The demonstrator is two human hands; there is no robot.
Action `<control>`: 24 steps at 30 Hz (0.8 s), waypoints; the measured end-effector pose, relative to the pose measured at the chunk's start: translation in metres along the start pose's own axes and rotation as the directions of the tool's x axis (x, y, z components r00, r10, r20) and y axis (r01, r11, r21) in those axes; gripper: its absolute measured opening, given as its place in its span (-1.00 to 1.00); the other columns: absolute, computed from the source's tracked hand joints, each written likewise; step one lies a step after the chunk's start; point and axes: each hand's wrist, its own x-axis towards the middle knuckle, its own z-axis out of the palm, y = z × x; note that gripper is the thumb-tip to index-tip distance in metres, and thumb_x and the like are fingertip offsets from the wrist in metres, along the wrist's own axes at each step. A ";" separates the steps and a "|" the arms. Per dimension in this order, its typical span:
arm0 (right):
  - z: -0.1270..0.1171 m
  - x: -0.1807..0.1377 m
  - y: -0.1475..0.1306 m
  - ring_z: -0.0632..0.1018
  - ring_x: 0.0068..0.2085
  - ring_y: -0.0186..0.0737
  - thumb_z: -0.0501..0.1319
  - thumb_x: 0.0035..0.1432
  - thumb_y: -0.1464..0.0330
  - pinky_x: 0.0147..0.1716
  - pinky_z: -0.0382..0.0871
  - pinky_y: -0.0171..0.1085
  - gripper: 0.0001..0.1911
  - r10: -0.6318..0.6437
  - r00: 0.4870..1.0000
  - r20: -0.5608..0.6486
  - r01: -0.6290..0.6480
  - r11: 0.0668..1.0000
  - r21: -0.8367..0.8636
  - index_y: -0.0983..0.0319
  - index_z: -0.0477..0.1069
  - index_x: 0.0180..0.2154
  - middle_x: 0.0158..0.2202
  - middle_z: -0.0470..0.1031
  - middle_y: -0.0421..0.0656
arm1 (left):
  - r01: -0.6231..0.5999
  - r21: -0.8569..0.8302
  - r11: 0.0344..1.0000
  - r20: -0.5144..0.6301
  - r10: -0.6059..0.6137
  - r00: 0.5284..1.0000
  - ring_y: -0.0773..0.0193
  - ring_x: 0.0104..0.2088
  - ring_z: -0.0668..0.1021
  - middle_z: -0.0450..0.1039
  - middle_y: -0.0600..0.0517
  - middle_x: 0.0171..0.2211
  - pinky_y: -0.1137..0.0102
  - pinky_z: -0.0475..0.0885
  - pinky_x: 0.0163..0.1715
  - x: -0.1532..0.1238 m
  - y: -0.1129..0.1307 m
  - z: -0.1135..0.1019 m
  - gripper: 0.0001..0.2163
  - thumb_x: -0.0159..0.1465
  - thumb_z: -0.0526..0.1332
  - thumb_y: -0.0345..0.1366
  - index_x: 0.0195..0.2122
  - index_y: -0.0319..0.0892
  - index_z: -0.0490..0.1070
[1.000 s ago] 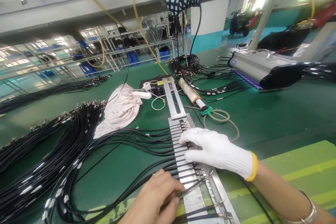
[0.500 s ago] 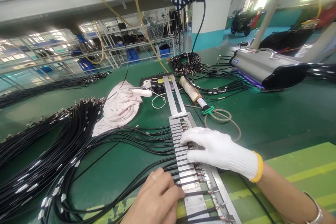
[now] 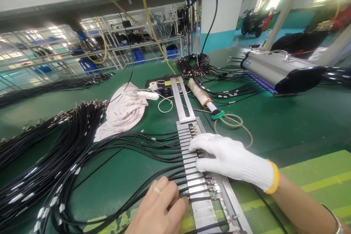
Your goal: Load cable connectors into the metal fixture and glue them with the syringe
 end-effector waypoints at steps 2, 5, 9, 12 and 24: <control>0.000 0.001 0.000 0.47 0.05 -0.11 0.31 0.11 0.32 0.08 0.32 -0.13 -0.66 -0.001 1.000 0.001 0.001 1.000 -0.002 0.05 0.51 -0.03 0.04 0.51 -0.28 | -0.038 0.019 0.999 -0.077 0.039 0.996 0.22 -0.40 0.31 0.26 0.02 -0.42 0.37 0.28 -0.39 0.001 0.000 0.003 -0.72 0.30 -0.03 -0.61 -0.28 -0.20 0.42; 0.001 0.002 0.000 0.47 0.06 -0.11 0.31 0.11 0.32 0.09 0.31 -0.13 -0.66 0.012 1.000 0.007 -0.012 1.000 -0.005 0.05 0.51 -0.03 0.05 0.51 -0.28 | -0.074 0.058 0.996 -0.154 0.082 0.985 0.23 -0.41 0.31 0.28 0.03 -0.42 0.36 0.29 -0.37 0.003 0.002 0.008 -0.73 0.36 -0.04 -0.57 -0.28 -0.22 0.42; 0.000 0.002 -0.001 0.46 0.07 -0.09 0.30 0.11 0.32 0.11 0.31 -0.11 -0.65 0.015 1.000 0.017 -0.015 1.000 -0.006 0.04 0.51 -0.02 0.05 0.51 -0.26 | -0.086 0.126 0.988 -0.181 0.108 0.977 0.22 -0.41 0.31 0.29 0.03 -0.43 0.35 0.29 -0.35 0.007 0.007 0.007 -0.70 0.43 -0.09 -0.54 -0.28 -0.23 0.42; -0.001 0.001 -0.002 0.46 0.09 -0.07 0.29 0.10 0.32 0.11 0.30 -0.09 -0.64 0.025 0.999 0.028 -0.025 1.000 -0.012 0.03 0.51 -0.02 0.08 0.50 -0.27 | -0.096 0.152 0.984 -0.191 0.125 0.974 0.23 -0.43 0.31 0.29 0.03 -0.45 0.35 0.28 -0.39 0.008 0.009 0.006 -0.67 0.44 -0.11 -0.54 -0.29 -0.24 0.42; -0.002 -0.003 -0.002 0.46 0.08 -0.04 0.29 0.08 0.30 0.07 0.36 -0.06 -0.58 -0.003 0.998 0.068 0.007 0.998 -0.067 0.02 0.49 0.03 0.10 0.48 -0.24 | -0.042 0.006 0.999 -0.026 0.042 0.999 0.21 -0.35 0.37 0.30 0.03 -0.37 0.36 0.36 -0.31 -0.009 0.002 0.027 -0.77 0.43 -0.04 -0.51 -0.14 -0.19 0.40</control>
